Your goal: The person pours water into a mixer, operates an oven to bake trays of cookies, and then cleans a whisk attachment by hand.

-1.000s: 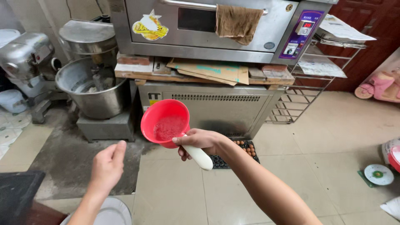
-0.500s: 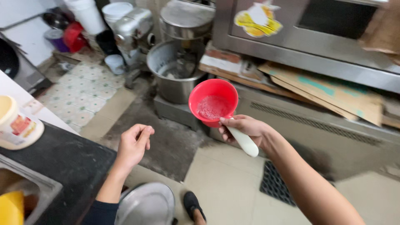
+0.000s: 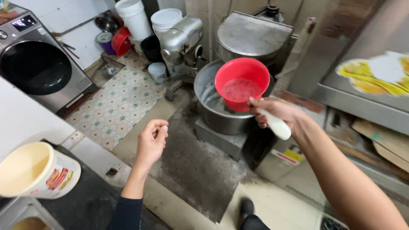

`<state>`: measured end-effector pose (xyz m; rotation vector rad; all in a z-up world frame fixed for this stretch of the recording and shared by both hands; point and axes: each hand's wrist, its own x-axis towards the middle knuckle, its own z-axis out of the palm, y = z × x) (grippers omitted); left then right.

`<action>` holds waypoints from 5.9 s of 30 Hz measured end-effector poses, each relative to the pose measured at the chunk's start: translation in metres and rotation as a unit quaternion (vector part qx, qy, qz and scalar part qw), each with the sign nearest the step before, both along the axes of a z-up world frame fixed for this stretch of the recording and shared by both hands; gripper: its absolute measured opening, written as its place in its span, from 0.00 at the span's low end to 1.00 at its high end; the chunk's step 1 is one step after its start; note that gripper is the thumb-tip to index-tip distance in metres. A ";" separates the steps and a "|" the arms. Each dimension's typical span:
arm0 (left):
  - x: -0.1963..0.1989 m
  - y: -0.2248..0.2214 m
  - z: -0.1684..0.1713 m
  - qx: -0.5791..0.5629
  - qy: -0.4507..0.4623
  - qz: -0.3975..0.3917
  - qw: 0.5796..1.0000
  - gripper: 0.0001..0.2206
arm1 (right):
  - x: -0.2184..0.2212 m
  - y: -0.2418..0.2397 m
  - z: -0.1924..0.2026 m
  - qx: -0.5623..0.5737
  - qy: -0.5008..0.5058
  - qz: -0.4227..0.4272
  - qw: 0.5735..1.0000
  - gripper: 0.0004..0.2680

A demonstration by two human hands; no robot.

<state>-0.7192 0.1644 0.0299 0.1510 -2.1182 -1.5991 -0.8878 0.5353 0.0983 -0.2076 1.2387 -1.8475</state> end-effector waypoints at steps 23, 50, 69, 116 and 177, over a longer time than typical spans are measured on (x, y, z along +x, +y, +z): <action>-0.471 -0.105 0.072 -0.187 0.056 -0.049 0.980 0.10 | -0.401 -0.152 0.037 0.047 0.063 -0.088 0.993 0.07; -0.660 0.033 -0.012 -0.366 0.358 -0.502 0.697 0.05 | -0.130 -0.205 0.001 0.173 -0.103 -0.627 0.753 0.09; -0.675 0.049 -0.023 -0.367 0.386 -0.520 0.668 0.10 | -0.157 -0.272 -0.068 0.275 -0.195 -0.663 0.668 0.11; -0.678 0.051 -0.023 -0.348 0.384 -0.526 0.674 0.09 | -0.241 -0.290 -0.062 0.332 -0.189 -0.663 0.643 0.09; -0.679 0.051 -0.027 -0.343 0.401 -0.522 0.670 0.07 | -0.234 -0.320 -0.022 0.355 -0.185 -0.658 0.638 0.10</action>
